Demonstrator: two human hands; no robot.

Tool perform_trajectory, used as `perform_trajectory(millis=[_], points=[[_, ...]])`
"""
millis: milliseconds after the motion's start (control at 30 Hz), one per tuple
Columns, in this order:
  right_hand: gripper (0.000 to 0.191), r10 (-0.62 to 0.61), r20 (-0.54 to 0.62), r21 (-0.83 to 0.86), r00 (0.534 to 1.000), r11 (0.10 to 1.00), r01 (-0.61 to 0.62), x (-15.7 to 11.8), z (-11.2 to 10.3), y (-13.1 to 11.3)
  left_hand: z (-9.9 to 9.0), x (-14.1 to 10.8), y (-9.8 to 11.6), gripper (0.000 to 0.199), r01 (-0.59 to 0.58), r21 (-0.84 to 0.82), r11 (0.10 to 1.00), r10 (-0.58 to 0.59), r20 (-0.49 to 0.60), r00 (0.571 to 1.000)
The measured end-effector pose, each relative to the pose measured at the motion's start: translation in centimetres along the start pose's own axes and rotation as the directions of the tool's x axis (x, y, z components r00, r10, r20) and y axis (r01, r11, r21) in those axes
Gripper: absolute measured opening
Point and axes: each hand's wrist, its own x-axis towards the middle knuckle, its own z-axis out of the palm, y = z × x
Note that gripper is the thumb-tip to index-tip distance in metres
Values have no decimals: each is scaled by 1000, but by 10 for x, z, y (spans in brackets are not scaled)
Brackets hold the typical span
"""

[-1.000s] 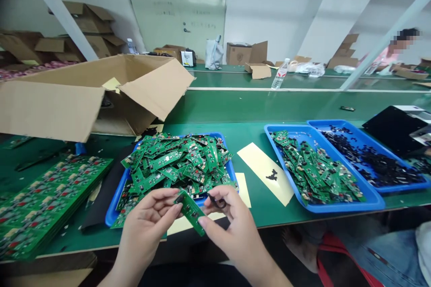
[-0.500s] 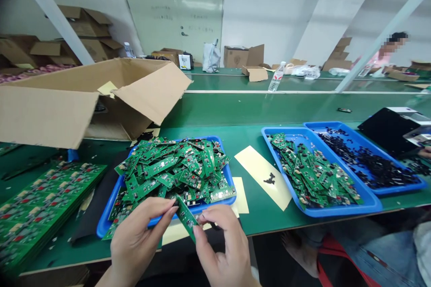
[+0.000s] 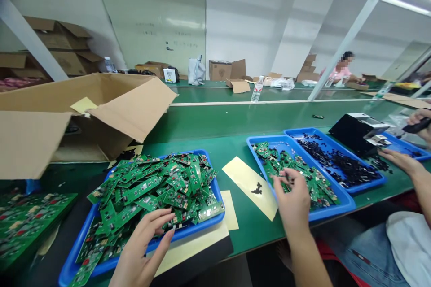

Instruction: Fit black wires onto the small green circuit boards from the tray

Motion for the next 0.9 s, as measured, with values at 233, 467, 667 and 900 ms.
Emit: perform_trajectory(millis=[233,467,667,900], points=[[36,-6,-13,-314,1000,949,2,46,-4,50,-16,40,-2,23,-190,346,919,235,-93,967],[36,-73,-38,-351,997,935,55,28,-5,26,-9,92,-4,55,-126,579,806,129,35,991],[29,-73,121,-37,990,996,78,-16,9,-19,-5,100,-8,58,-100,530,842,80,60,995],[13,-234,365,346,901,933,102,-67,36,-65,-19,86,-6,61,-75,241,968,72,24,997]])
